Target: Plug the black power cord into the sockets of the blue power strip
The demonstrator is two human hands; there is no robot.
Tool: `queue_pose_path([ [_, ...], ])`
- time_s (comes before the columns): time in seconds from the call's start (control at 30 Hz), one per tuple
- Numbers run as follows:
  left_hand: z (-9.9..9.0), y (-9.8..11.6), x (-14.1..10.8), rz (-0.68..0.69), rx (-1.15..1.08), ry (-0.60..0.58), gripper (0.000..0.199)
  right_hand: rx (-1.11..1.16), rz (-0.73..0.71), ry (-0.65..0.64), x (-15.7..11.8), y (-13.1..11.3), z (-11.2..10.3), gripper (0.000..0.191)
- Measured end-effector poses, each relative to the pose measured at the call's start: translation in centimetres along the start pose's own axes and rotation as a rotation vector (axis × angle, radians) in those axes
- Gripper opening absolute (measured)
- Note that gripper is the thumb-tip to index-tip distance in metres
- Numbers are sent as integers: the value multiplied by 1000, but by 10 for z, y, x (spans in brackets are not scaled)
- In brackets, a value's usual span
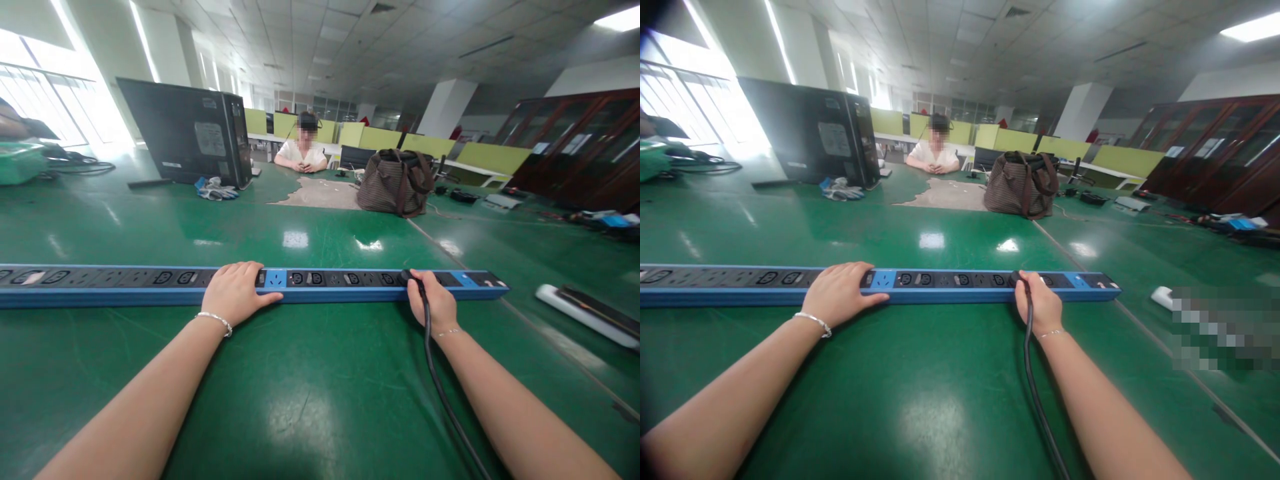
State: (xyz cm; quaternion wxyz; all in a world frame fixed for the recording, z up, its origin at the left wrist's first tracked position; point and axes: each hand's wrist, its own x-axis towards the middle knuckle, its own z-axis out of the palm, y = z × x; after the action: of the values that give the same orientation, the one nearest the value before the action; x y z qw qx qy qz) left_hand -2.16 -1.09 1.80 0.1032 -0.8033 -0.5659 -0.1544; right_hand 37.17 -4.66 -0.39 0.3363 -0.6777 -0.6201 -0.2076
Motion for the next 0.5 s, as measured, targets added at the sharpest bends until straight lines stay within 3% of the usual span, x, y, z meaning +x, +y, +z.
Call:
queue_pose_path([
  [0.27,0,0,0,-2,10,1,69,56,44,-72,0,0,-4,31],
  [0.4,1,0,0,1,2,4,70,262,3,-194,2,17,-10,37],
  [0.5,1,0,0,-5,-9,9,70,471,160,-304,7,28,-18,41],
])
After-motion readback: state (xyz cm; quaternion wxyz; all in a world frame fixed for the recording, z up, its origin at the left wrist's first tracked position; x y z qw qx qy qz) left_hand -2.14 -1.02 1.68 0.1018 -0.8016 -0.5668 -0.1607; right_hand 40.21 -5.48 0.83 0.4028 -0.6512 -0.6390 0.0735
